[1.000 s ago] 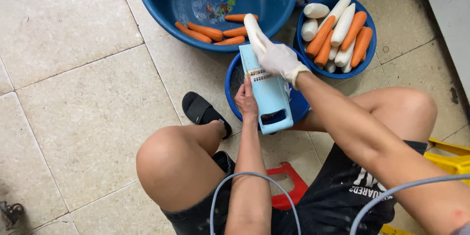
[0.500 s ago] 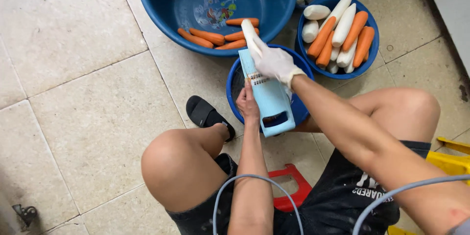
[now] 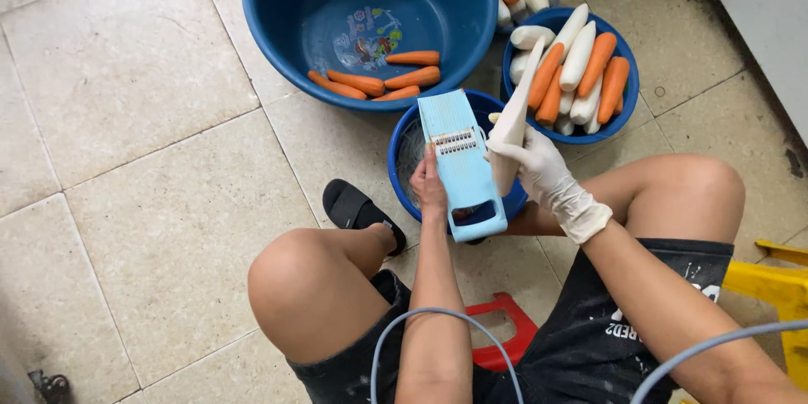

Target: The recorder uses a hand-held mandoline grater to shred carrots and radishes into a bowl.

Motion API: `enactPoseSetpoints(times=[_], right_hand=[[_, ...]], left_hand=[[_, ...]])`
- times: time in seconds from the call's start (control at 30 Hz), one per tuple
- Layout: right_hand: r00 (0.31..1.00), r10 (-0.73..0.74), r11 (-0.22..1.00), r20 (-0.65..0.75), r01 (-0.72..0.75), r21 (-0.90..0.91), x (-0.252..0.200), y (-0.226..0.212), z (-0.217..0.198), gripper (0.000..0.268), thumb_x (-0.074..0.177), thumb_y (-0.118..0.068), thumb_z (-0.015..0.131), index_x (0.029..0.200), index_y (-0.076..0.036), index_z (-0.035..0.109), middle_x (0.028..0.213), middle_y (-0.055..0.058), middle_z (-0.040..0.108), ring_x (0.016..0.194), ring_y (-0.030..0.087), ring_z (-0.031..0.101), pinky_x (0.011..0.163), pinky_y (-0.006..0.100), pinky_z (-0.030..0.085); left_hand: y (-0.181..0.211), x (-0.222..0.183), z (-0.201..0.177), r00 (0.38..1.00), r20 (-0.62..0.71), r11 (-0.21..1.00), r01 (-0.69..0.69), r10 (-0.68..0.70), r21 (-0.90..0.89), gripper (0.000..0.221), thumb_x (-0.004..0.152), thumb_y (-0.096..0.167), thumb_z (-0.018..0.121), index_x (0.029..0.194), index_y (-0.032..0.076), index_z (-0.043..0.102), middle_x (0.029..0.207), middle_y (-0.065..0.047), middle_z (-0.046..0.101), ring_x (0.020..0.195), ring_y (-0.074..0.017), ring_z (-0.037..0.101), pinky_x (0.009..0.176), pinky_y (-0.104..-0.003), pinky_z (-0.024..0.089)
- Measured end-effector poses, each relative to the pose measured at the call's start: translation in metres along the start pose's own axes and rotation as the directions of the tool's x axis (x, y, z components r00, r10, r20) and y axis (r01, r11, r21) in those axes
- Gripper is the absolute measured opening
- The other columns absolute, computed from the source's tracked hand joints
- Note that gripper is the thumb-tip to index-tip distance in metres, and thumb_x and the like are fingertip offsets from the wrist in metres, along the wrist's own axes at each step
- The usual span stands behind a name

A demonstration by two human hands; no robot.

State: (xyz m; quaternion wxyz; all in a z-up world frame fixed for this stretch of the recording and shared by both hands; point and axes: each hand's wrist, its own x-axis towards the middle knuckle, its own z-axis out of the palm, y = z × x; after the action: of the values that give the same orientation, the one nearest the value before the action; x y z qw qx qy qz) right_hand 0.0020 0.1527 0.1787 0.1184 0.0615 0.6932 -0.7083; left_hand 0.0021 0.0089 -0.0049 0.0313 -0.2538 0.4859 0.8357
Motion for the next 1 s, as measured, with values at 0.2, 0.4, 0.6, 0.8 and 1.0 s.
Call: enactPoseSetpoints(times=[0.2, 0.4, 0.6, 0.8, 1.0], right_hand=[[0.996, 0.054, 0.922, -0.073, -0.022, 0.387, 0.016, -0.018, 0.034, 0.037, 0.098, -0.02, 0.059, 0.127, 0.003, 0.055, 0.111, 0.013, 0.07, 0.109, 0.023, 0.068, 0.097, 0.036, 0.054], [0.983, -0.099, 0.912, -0.153, 0.151, 0.381, 0.002, -0.007, 0.014, 0.041, 0.11, -0.033, 0.054, 0.135, -0.002, 0.062, 0.117, 0.006, 0.067, 0.109, 0.016, 0.064, 0.098, 0.034, 0.05], [0.97, -0.033, 0.952, -0.242, -0.043, -0.303, -0.032, 0.027, -0.026, 0.033, 0.091, -0.014, 0.074, 0.121, 0.001, 0.078, 0.105, 0.011, 0.079, 0.081, 0.014, 0.069, 0.077, 0.03, 0.055], [0.86, 0.507, 0.732, 0.048, -0.401, -0.552, 0.032, 0.151, -0.099, 0.077, 0.087, -0.017, 0.086, 0.152, -0.024, 0.045, 0.114, 0.014, 0.079, 0.102, 0.024, 0.078, 0.095, 0.037, 0.064], [0.999, 0.002, 0.225, -0.044, -0.043, -0.973, -0.05, 0.029, 0.036, 0.067, 0.094, -0.047, 0.056, 0.155, -0.029, 0.034, 0.111, 0.017, 0.069, 0.094, 0.043, 0.069, 0.073, 0.053, 0.057]], left_hand=[[-0.012, 0.007, -0.005, 0.997, -0.036, 0.997, -0.075, 0.075, 0.004, 0.055, 0.099, 0.052, 0.062, 0.105, 0.0, 0.08, 0.091, -0.005, 0.077, 0.079, -0.0095, 0.066, 0.073, -0.027, 0.053], [-0.018, -0.007, 0.006, 0.999, -0.039, 0.997, -0.027, 0.03, 0.065, 0.056, 0.101, 0.053, 0.059, 0.103, 0.0, 0.078, 0.088, -0.006, 0.075, 0.077, -0.012, 0.064, 0.073, -0.029, 0.053], [-0.011, 0.02, -0.006, 0.995, -0.068, 0.997, -0.078, 0.078, -0.001, 0.05, 0.096, 0.051, 0.064, 0.105, 0.005, 0.081, 0.092, 0.0, 0.075, 0.085, -0.009, 0.063, 0.082, -0.026, 0.053], [-0.005, 0.018, -0.001, 1.0, -0.027, 0.995, -0.018, 0.015, -0.098, 0.046, 0.097, 0.045, 0.064, 0.106, 0.004, 0.083, 0.093, -0.002, 0.079, 0.083, -0.0101, 0.068, 0.078, -0.027, 0.054], [-0.051, 0.032, -0.014, 0.989, -0.048, 0.984, -0.134, 0.14, 0.116, 0.051, 0.102, 0.046, 0.063, 0.089, -0.002, 0.077, 0.077, 0.0, 0.064, 0.073, -0.0104, 0.051, 0.068, -0.031, 0.046]])
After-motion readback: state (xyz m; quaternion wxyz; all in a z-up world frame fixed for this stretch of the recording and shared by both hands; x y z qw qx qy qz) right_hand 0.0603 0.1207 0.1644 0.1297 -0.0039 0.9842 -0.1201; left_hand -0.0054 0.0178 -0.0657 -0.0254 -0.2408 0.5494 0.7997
